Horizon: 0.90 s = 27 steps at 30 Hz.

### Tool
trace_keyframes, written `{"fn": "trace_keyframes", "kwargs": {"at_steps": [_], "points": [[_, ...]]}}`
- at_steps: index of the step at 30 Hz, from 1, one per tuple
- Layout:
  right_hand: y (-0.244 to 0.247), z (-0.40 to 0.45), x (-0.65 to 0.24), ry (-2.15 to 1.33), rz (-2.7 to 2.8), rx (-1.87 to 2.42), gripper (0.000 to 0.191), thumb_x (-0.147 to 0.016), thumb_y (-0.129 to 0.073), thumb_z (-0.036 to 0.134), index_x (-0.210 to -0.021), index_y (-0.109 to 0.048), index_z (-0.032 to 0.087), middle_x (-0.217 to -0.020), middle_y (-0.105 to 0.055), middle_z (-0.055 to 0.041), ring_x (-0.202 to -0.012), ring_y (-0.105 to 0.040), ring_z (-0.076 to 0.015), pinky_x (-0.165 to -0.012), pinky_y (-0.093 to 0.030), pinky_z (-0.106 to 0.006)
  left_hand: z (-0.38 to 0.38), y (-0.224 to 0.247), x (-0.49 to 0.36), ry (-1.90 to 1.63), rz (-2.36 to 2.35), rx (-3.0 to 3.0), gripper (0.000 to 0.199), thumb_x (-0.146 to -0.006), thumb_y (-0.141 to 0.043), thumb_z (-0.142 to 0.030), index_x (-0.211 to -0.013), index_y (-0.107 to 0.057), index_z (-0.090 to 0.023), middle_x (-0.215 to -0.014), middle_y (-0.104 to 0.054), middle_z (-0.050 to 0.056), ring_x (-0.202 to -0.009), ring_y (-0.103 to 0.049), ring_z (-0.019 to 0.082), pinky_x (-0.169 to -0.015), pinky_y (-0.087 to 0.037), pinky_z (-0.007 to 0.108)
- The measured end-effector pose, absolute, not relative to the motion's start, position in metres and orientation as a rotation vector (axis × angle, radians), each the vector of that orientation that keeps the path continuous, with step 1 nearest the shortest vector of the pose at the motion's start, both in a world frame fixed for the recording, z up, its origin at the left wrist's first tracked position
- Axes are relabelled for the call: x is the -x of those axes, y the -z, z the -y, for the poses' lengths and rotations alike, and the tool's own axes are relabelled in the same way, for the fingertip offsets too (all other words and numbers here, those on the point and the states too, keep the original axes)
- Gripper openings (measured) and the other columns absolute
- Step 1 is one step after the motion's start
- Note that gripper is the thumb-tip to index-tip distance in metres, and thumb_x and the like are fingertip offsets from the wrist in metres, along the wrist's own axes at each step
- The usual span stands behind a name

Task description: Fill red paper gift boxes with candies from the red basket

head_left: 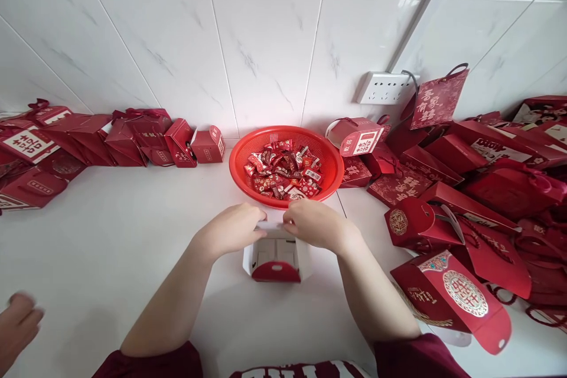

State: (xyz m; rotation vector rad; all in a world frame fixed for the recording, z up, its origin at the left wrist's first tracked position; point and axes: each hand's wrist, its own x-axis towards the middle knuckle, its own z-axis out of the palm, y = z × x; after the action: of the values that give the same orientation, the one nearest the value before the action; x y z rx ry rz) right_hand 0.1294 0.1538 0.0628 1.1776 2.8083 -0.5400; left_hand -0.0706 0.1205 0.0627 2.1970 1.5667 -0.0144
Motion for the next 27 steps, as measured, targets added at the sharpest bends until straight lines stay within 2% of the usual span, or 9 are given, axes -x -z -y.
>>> {"fn": "trace_keyframes", "kwargs": {"at_steps": [3, 6, 9, 13, 16, 18, 21, 24, 27], "points": [[-0.060, -0.155, -0.133, 0.594, -2.805, -1.104, 0.044, -0.104, -0.045, 0.034, -0.070, -0.068, 0.018, -0.079, -0.066, -0.0090, -0.066, -0.058, -0.0183, -0.057, -0.032, -0.029, -0.124, -0.059, 0.070, 0.048, -1.491, -2.203, 0.021, -0.077, -0.050, -0.013, -0.059, -0.040, -0.019, -0.058, -0.049, -0.001, -0.052, -0.044, 0.013, -0.050, -0.027, 0.029], [-0.053, -0.158, -0.141, 0.735, -2.767, -1.085, 0.054, -0.107, -0.033, 0.041, -0.067, -0.062, 0.019, -0.068, -0.059, -0.0049, -0.057, -0.050, -0.0159, -0.055, -0.029, -0.029, -0.126, -0.057, 0.068, 0.013, -1.465, -2.179, 0.015, -0.072, -0.052, -0.011, -0.064, -0.043, -0.020, -0.066, -0.052, -0.001, -0.058, -0.047, 0.014, -0.050, -0.028, 0.028], [-0.039, -0.162, -0.152, 1.008, -2.716, -1.187, 0.054, -0.106, -0.033, 0.046, -0.064, -0.054, 0.020, -0.066, -0.057, -0.0025, -0.059, -0.050, -0.0160, -0.056, -0.032, -0.028, -0.125, -0.058, 0.062, -0.015, -1.430, -2.112, 0.012, -0.074, -0.055, -0.014, -0.083, -0.053, -0.021, -0.080, -0.060, 0.000, -0.067, -0.056, 0.016, -0.052, -0.034, 0.026], [-0.013, -0.164, -0.169, 1.580, -2.487, -1.303, 0.051, -0.101, -0.037, 0.057, -0.072, -0.059, 0.021, -0.073, -0.061, -0.0011, -0.066, -0.058, -0.0178, -0.064, -0.042, -0.030, -0.120, -0.059, 0.054, -0.064, -1.410, -2.067, 0.038, -0.078, -0.057, -0.015, -0.115, -0.057, -0.025, -0.094, -0.065, 0.001, -0.080, -0.064, 0.018, -0.060, -0.041, 0.025], [0.011, -0.159, -0.177, 1.929, -2.329, -1.354, 0.055, -0.096, -0.042, 0.067, -0.073, -0.059, 0.020, -0.068, -0.055, 0.0013, -0.062, -0.054, -0.0158, -0.066, -0.044, -0.030, -0.117, -0.057, 0.048, -0.129, -1.376, -2.206, 0.048, -0.080, -0.057, -0.012, -0.125, -0.060, -0.029, -0.112, -0.068, 0.002, -0.098, -0.066, 0.020, -0.075, -0.046, 0.027], [0.028, -0.153, -0.179, 2.066, -2.307, -1.409, 0.055, -0.092, -0.047, 0.070, -0.071, -0.055, 0.020, -0.064, -0.048, 0.0038, -0.059, -0.046, -0.0134, -0.063, -0.041, -0.028, -0.116, -0.054, 0.045, -0.125, -1.361, -2.299, 0.041, -0.083, -0.056, -0.012, -0.118, -0.069, -0.028, -0.114, -0.071, 0.003, -0.101, -0.067, 0.021, -0.080, -0.046, 0.029], [0.049, -0.145, -0.179, 2.117, -2.357, -1.524, 0.049, -0.088, -0.058, 0.065, -0.071, -0.051, 0.019, -0.063, -0.043, 0.0061, -0.058, -0.039, -0.0111, -0.057, -0.034, -0.025, -0.117, -0.051, 0.042, -0.006, -1.365, -2.339, 0.028, -0.087, -0.052, -0.015, -0.090, -0.078, -0.025, -0.086, -0.075, 0.004, -0.078, -0.067, 0.020, -0.068, -0.042, 0.030], [0.056, -0.138, -0.177, 2.117, -2.416, -1.573, 0.036, -0.086, -0.066, 0.054, -0.081, -0.056, 0.019, -0.072, -0.055, 0.0040, -0.064, -0.047, -0.0119, -0.059, -0.037, -0.025, -0.118, -0.051, 0.040, 0.056, -1.348, -2.309, 0.031, -0.085, -0.050, -0.015, -0.076, -0.078, -0.025, -0.068, -0.072, 0.002, -0.059, -0.059, 0.016, -0.057, -0.035, 0.029], [0.045, -0.134, -0.180, 2.087, -2.651, -1.612, 0.028, -0.094, -0.059, 0.047, -0.095, -0.063, 0.020, -0.092, -0.066, -0.0032, -0.083, -0.059, -0.0163, -0.075, -0.047, -0.029, -0.119, -0.053, 0.039, 0.029, -1.344, -2.322, 0.031, -0.082, -0.051, -0.013, -0.071, -0.077, -0.026, -0.065, -0.070, 0.001, -0.057, -0.056, 0.016, -0.056, -0.032, 0.030]]}}
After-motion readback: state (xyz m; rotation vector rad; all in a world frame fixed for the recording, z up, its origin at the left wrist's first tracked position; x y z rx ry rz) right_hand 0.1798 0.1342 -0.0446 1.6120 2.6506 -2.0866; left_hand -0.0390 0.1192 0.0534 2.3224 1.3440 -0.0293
